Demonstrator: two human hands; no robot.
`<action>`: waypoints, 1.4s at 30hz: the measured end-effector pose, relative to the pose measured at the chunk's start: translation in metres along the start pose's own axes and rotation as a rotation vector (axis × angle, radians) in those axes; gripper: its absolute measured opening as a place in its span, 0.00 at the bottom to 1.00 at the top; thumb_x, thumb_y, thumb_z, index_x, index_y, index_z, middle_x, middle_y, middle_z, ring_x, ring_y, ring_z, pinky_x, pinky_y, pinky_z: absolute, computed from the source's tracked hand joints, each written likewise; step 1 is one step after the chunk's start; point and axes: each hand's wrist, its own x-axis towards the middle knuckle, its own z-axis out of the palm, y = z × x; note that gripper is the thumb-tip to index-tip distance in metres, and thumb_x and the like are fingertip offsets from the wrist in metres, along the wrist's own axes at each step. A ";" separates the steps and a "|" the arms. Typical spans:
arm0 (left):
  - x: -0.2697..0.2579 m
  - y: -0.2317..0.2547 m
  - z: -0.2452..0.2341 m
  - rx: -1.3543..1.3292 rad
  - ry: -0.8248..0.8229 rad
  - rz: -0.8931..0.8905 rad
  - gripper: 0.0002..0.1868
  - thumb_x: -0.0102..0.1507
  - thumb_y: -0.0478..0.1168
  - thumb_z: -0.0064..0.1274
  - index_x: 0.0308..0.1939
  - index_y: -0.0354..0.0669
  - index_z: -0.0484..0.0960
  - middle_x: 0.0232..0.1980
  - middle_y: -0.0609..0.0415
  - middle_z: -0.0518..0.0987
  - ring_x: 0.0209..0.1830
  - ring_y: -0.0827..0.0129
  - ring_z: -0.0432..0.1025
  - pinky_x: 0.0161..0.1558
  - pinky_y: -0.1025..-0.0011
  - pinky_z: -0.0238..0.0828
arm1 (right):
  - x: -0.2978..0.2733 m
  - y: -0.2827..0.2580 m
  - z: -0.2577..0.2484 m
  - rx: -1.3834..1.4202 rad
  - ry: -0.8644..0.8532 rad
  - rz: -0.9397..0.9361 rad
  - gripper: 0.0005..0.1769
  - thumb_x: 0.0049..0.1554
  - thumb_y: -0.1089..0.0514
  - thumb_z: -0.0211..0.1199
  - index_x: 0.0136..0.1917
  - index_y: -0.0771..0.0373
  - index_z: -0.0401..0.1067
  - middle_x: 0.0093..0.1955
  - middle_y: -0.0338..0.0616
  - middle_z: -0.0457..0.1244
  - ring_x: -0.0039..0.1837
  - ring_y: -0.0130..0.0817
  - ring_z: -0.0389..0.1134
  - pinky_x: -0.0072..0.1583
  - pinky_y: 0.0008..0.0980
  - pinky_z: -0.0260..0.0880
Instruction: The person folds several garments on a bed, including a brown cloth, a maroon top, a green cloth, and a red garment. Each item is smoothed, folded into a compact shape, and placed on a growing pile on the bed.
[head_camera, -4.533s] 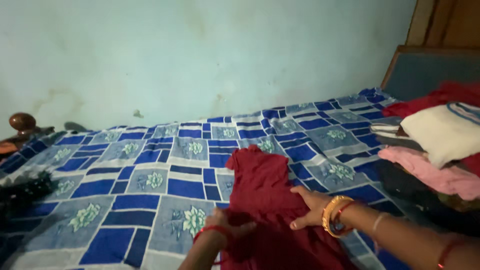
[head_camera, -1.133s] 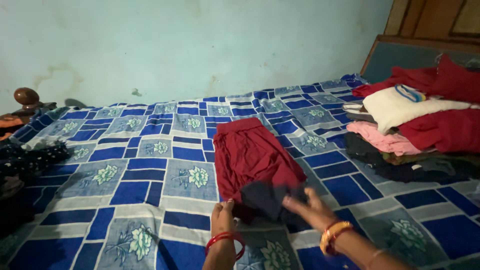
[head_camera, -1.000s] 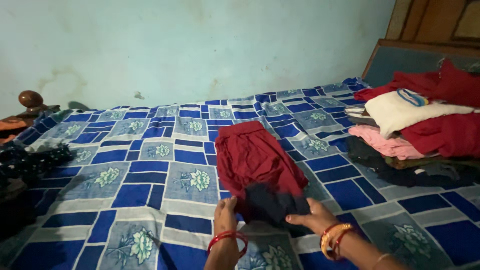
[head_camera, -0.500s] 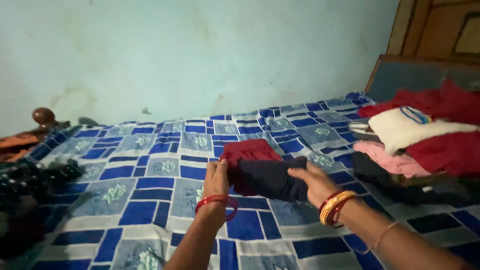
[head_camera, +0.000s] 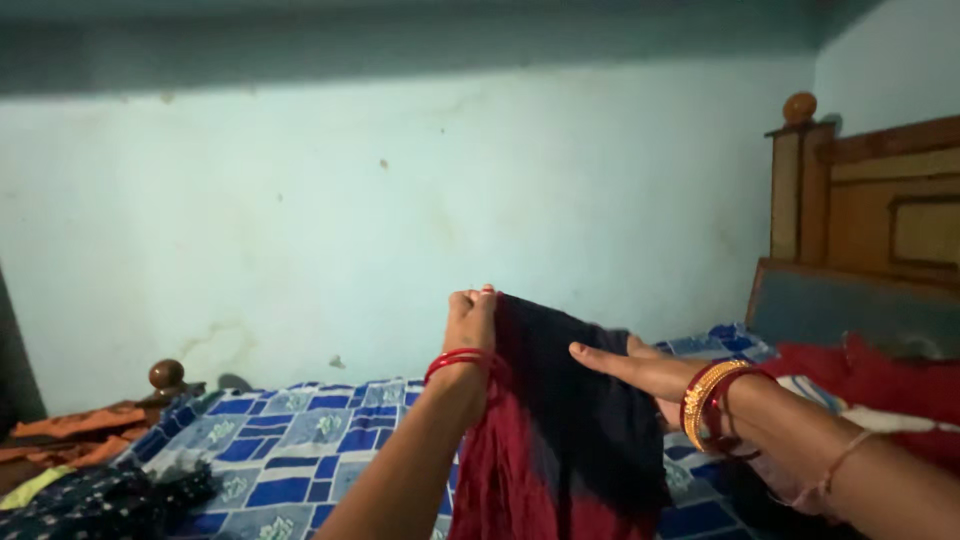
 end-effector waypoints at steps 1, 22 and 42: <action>-0.003 0.010 0.007 -0.045 -0.011 0.124 0.19 0.68 0.49 0.55 0.45 0.35 0.72 0.38 0.53 0.72 0.37 0.70 0.65 0.40 0.71 0.69 | -0.006 -0.004 -0.002 0.080 -0.050 -0.003 0.76 0.49 0.29 0.65 0.82 0.65 0.15 0.86 0.63 0.20 0.87 0.49 0.21 0.78 0.67 0.37; -0.027 0.278 -0.028 0.141 -0.174 -0.234 0.55 0.59 0.28 0.55 0.77 0.59 0.32 0.62 0.38 0.74 0.58 0.52 0.73 0.58 0.44 0.70 | -0.086 -0.156 -0.035 0.359 0.367 -0.511 0.55 0.47 0.53 0.76 0.77 0.72 0.49 0.80 0.68 0.45 0.85 0.52 0.38 0.80 0.56 0.35; -0.040 0.278 -0.045 0.321 -0.363 0.307 0.35 0.55 0.21 0.40 0.65 0.44 0.78 0.61 0.40 0.80 0.61 0.58 0.75 0.61 0.69 0.71 | -0.131 -0.139 -0.016 0.032 0.112 -0.347 0.72 0.42 0.65 0.76 0.84 0.41 0.31 0.79 0.59 0.50 0.74 0.51 0.60 0.70 0.58 0.60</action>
